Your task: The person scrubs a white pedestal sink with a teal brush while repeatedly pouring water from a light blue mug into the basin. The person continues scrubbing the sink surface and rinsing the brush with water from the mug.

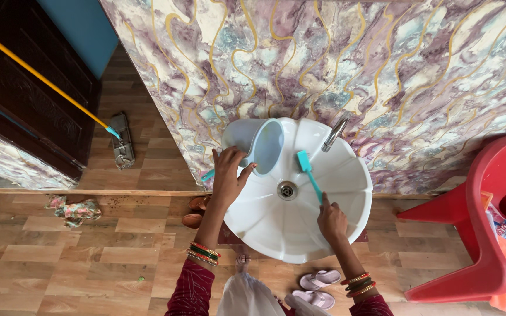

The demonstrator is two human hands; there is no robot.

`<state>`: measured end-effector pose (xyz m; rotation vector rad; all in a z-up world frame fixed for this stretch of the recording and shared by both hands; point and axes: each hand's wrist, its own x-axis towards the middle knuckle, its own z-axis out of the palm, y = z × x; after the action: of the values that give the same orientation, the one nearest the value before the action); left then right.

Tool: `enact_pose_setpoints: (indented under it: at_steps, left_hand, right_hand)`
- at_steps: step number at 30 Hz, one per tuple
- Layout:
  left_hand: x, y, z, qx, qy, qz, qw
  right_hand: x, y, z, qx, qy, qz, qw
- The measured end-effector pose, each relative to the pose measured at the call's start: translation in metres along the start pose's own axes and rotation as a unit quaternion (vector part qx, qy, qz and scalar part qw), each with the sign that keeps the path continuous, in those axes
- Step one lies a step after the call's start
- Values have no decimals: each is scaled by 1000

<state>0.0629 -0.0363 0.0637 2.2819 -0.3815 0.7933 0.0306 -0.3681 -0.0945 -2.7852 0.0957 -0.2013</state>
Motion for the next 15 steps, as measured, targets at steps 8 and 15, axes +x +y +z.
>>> enact_pose_setpoints:
  at_steps: [8, 15]
  left_hand:
    - [-2, 1, 4, 10, -13, -5, 1000]
    - [-7, 10, 15, 53, 1, -3, 999]
  right_hand:
    - [-5, -1, 3, 135, -132, -161, 969]
    - [-2, 3, 6, -23, -49, -11, 998]
